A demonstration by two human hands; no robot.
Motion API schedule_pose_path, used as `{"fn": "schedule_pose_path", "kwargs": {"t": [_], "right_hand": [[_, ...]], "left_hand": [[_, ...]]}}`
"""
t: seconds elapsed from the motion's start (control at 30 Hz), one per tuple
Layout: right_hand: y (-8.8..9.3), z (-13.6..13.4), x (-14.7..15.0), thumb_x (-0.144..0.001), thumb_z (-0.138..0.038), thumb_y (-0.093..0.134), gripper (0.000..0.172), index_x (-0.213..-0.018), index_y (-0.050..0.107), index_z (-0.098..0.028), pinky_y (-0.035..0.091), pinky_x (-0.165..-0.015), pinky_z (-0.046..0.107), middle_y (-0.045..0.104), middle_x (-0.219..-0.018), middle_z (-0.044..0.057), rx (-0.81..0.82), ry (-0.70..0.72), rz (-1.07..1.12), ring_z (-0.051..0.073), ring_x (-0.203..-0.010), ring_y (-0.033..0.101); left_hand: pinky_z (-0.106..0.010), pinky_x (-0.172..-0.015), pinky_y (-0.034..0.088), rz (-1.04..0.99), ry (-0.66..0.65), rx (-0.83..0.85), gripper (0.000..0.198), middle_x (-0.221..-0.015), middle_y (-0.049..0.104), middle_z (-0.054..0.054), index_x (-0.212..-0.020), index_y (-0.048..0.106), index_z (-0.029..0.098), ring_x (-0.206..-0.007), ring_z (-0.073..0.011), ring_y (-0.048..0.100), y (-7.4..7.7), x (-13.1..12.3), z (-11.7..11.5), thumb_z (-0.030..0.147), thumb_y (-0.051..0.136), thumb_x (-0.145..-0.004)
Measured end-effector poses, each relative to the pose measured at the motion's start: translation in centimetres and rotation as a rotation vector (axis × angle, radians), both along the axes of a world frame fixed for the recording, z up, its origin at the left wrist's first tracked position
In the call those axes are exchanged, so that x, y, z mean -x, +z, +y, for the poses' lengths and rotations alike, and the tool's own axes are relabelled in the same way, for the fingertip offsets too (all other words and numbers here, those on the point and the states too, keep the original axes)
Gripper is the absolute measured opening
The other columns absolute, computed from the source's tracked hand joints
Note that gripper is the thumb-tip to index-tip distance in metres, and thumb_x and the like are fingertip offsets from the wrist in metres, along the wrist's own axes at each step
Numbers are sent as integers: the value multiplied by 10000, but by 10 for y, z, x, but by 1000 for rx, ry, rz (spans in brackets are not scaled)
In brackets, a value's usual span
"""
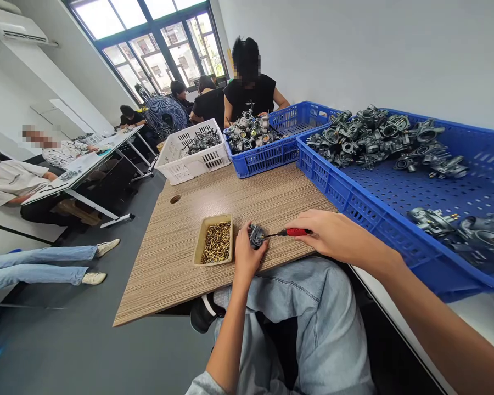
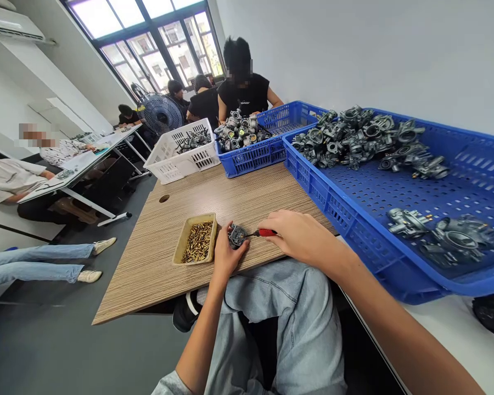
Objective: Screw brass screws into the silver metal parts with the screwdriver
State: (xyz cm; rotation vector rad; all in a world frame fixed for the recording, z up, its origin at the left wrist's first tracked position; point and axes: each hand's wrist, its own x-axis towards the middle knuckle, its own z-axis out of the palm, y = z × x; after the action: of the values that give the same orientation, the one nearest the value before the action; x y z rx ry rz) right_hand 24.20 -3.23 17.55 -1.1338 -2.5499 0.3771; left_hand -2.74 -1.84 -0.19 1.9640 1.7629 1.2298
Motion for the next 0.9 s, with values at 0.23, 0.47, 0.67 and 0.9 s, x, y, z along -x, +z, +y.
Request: {"fn": "schedule_pose_path", "kwargs": {"t": [0.23, 0.47, 0.67, 0.9], "right_hand": [[1, -1, -1, -1071, -235, 589, 225, -1167, 789, -271, 516, -852, 322, 777, -1087, 46, 0, -5, 6, 234, -1017, 721], [2, -1, 0, -1061, -219, 595, 235, -1173, 795, -270, 522, -837, 317, 780, -1090, 48, 1, 3, 33, 230, -1009, 726], [1, 0, 1, -1054, -219, 589, 246, -1183, 794, -265, 531, -851, 327, 789, -1117, 57, 1, 5, 71, 238, -1034, 727], [-2, 2, 1, -1052, -219, 578, 250, -1182, 784, -275, 507, -850, 313, 790, -1146, 36, 30, -6, 115, 228, -1047, 728]], "left_hand": [[-505, -1166, 482, -12, -3, -5, 741, -1381, 643, -134, -1532, 473, 232, -1290, -320, 623, -1, 1, 1, 304, 795, -869], [-490, -1154, 493, -28, 18, -12, 722, -1357, 640, -141, -1513, 482, 214, -1274, -312, 626, -2, 0, 2, 286, 785, -862], [-489, -1154, 500, -48, 44, -14, 714, -1361, 645, -140, -1494, 505, 219, -1280, -314, 637, -2, 1, 1, 290, 790, -843], [-486, -1151, 513, -73, 50, -20, 701, -1370, 679, -141, -1472, 527, 211, -1288, -316, 656, -1, 3, 2, 291, 795, -829]]}}
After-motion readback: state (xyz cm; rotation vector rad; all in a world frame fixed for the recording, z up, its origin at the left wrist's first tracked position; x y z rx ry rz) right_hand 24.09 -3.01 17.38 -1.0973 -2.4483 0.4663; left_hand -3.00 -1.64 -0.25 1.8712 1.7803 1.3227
